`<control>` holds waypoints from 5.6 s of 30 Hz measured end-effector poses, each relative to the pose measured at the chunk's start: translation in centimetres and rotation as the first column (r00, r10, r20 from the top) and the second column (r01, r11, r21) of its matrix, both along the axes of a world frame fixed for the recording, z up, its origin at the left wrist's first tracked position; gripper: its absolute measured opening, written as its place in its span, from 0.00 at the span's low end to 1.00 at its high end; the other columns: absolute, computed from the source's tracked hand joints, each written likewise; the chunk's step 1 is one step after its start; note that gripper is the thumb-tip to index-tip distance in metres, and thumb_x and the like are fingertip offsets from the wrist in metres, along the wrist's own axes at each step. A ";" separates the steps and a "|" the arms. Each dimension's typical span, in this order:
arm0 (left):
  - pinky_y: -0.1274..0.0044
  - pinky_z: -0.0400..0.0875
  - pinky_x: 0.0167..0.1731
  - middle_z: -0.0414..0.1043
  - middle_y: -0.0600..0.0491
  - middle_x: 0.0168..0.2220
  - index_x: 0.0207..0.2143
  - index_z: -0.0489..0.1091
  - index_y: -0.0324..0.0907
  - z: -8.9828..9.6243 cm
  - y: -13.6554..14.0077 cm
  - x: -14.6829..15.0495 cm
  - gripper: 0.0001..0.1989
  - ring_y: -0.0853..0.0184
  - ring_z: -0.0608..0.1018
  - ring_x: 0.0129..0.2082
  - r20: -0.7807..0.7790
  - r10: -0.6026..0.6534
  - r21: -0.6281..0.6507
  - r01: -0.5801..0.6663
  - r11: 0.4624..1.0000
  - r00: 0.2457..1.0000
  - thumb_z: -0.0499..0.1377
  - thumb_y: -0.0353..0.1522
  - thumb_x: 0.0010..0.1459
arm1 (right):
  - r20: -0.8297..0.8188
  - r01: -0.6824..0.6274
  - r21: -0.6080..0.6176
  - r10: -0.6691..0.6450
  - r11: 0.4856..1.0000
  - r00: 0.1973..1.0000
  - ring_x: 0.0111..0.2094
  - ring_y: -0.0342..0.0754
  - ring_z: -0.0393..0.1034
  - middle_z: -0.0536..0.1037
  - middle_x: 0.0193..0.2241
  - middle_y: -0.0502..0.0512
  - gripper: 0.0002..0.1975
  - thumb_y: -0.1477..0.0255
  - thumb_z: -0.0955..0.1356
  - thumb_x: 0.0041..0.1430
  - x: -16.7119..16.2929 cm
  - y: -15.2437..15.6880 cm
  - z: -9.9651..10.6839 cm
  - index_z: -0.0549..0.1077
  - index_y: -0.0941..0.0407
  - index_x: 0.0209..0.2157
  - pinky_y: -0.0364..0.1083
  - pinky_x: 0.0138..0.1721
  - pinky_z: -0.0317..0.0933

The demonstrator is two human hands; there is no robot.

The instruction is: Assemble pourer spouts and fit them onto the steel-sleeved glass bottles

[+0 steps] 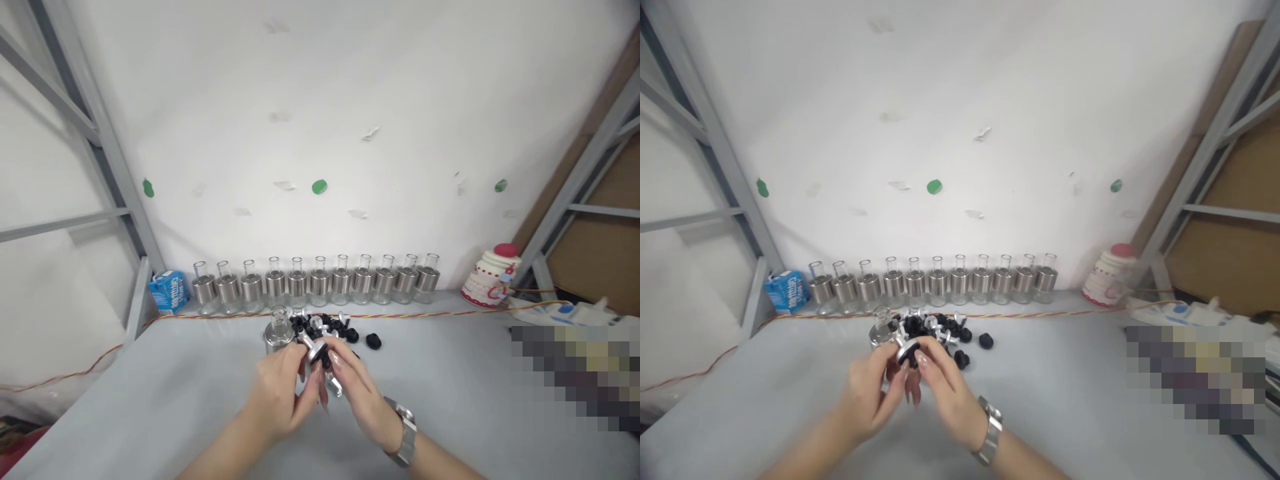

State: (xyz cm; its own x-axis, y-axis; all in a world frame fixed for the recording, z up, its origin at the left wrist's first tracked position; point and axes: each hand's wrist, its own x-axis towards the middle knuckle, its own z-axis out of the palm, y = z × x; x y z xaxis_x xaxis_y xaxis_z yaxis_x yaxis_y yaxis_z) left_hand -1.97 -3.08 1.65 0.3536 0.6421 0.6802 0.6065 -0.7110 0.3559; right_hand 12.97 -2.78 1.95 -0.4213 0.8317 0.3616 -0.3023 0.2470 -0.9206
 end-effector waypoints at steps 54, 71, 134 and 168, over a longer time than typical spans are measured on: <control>0.78 0.59 0.25 0.59 0.55 0.26 0.39 0.53 0.42 -0.1 0.4 -0.5 0.09 0.70 0.64 0.24 0.011 -0.192 -0.164 0.191 0.968 0.981 0.45 0.27 0.54 | 0.320 0.104 0.578 -0.343 0.809 0.883 0.30 0.43 0.67 0.74 0.29 0.54 0.09 0.78 0.64 0.51 3.1 1.2 2.7 0.71 0.57 0.35 0.41 0.32 0.62; 0.79 0.61 0.26 0.61 0.54 0.27 0.36 0.55 0.42 0.9 0.6 -0.7 0.06 0.70 0.66 0.24 -0.054 -0.176 -0.207 0.161 0.965 0.983 0.46 0.26 0.53 | 0.328 0.112 0.577 -0.355 0.809 0.876 0.30 0.42 0.68 0.74 0.29 0.53 0.09 0.78 0.64 0.51 3.2 1.5 2.6 0.71 0.56 0.35 0.41 0.33 0.62; 0.77 0.69 0.31 0.64 0.54 0.32 0.38 0.61 0.42 1.5 0.3 0.3 0.07 0.71 0.71 0.29 0.493 -0.124 -0.400 0.351 0.846 0.861 0.47 0.33 0.58 | 0.351 0.001 0.358 -0.135 0.934 0.927 0.36 0.45 0.68 0.72 0.35 0.55 0.11 0.70 0.64 0.55 4.7 2.3 3.5 0.72 0.53 0.41 0.45 0.38 0.64; 0.80 0.61 0.18 0.61 0.58 0.19 0.29 0.58 0.41 1.3 -0.6 2.4 0.11 0.73 0.66 0.18 0.743 0.130 -0.571 0.521 0.634 0.657 0.44 0.38 0.59 | 0.369 0.187 0.536 -0.428 0.823 0.825 0.43 0.48 0.62 0.67 0.42 0.55 0.17 0.70 0.64 0.55 2.6 1.2 2.1 0.65 0.50 0.47 0.48 0.46 0.58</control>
